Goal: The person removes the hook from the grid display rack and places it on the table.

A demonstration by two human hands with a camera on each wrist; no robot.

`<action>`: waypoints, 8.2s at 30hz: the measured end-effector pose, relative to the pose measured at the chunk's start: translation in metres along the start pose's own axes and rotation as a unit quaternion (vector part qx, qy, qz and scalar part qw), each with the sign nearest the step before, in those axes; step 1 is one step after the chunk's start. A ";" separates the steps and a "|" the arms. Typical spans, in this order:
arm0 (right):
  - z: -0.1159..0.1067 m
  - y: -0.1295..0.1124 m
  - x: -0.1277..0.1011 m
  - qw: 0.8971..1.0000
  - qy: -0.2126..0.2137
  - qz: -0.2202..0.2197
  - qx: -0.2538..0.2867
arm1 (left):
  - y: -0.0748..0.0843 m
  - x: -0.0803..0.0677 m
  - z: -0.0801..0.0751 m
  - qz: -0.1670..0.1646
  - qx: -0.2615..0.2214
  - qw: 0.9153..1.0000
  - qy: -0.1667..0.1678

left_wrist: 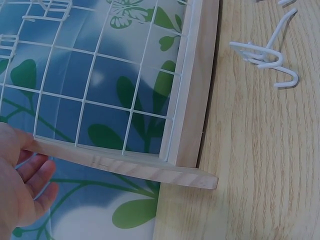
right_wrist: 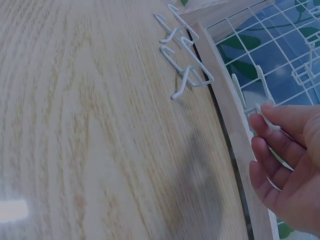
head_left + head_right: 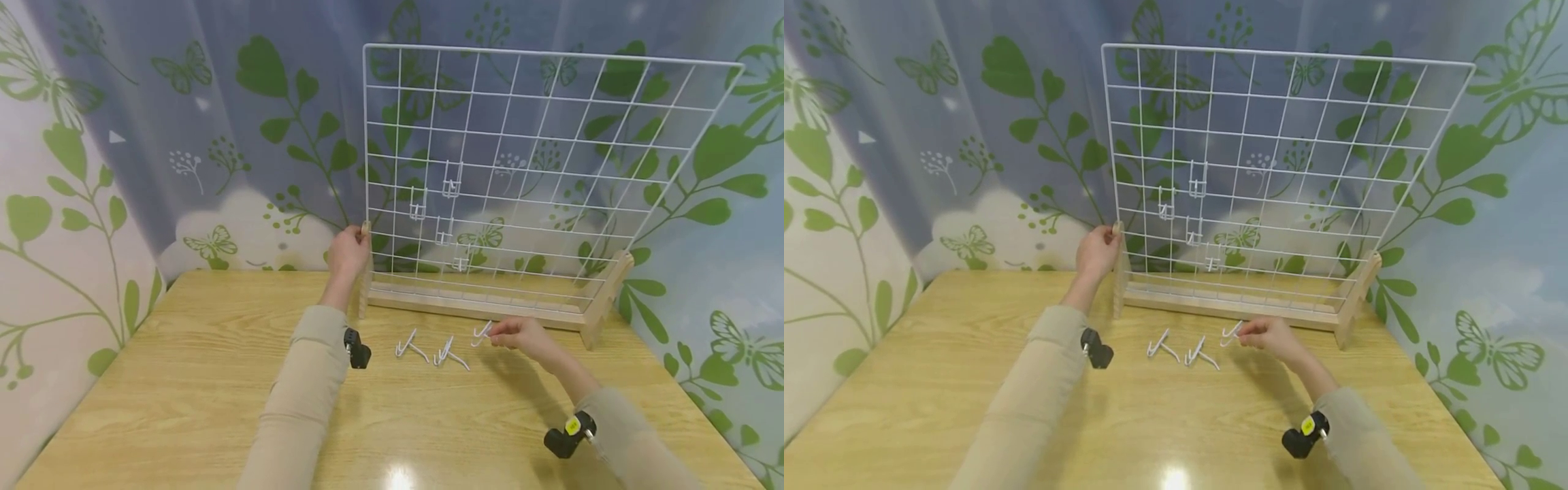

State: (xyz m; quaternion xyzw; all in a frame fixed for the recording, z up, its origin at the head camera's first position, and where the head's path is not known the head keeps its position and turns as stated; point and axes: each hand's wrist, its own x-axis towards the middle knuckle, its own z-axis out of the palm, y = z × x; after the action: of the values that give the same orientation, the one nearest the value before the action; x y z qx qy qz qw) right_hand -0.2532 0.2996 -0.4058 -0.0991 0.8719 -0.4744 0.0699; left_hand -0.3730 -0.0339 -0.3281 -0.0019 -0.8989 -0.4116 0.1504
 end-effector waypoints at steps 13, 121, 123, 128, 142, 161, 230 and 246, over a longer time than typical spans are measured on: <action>0.005 0.014 -0.004 1.000 -0.020 0.015 -0.018 | -0.001 0.001 0.000 0.004 0.002 1.000 0.002; -0.026 -0.094 0.058 0.995 0.100 -0.008 0.002 | -0.001 -0.003 -0.002 0.006 0.009 1.000 0.006; -0.025 -0.096 0.061 0.994 0.106 -0.006 0.005 | 0.000 -0.003 -0.001 0.008 0.008 1.000 0.006; -0.019 -0.095 0.068 0.992 0.124 -0.010 0.010 | 0.000 -0.002 -0.001 0.015 0.012 1.000 0.009; -0.005 -0.088 0.081 0.993 0.119 0.002 0.009 | -0.001 -0.002 0.000 0.012 0.021 1.000 0.011; 0.007 -0.090 0.089 0.988 0.148 -0.015 0.031 | -0.003 -0.001 0.001 0.004 0.011 1.000 0.012; -0.024 -0.098 0.043 0.991 0.127 -0.047 0.009 | -0.001 -0.003 0.001 0.001 0.012 1.000 0.010; 0.000 -0.079 0.023 0.997 0.061 -0.046 -0.005 | -0.003 -0.002 -0.001 0.006 0.005 1.000 0.003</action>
State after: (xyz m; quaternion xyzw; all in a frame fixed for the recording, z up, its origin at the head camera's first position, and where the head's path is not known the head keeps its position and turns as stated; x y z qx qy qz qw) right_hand -0.2673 0.2518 -0.3401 -0.1101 0.8714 -0.4781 -0.0059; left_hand -0.3713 -0.0364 -0.3303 -0.0049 -0.9004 -0.4063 0.1557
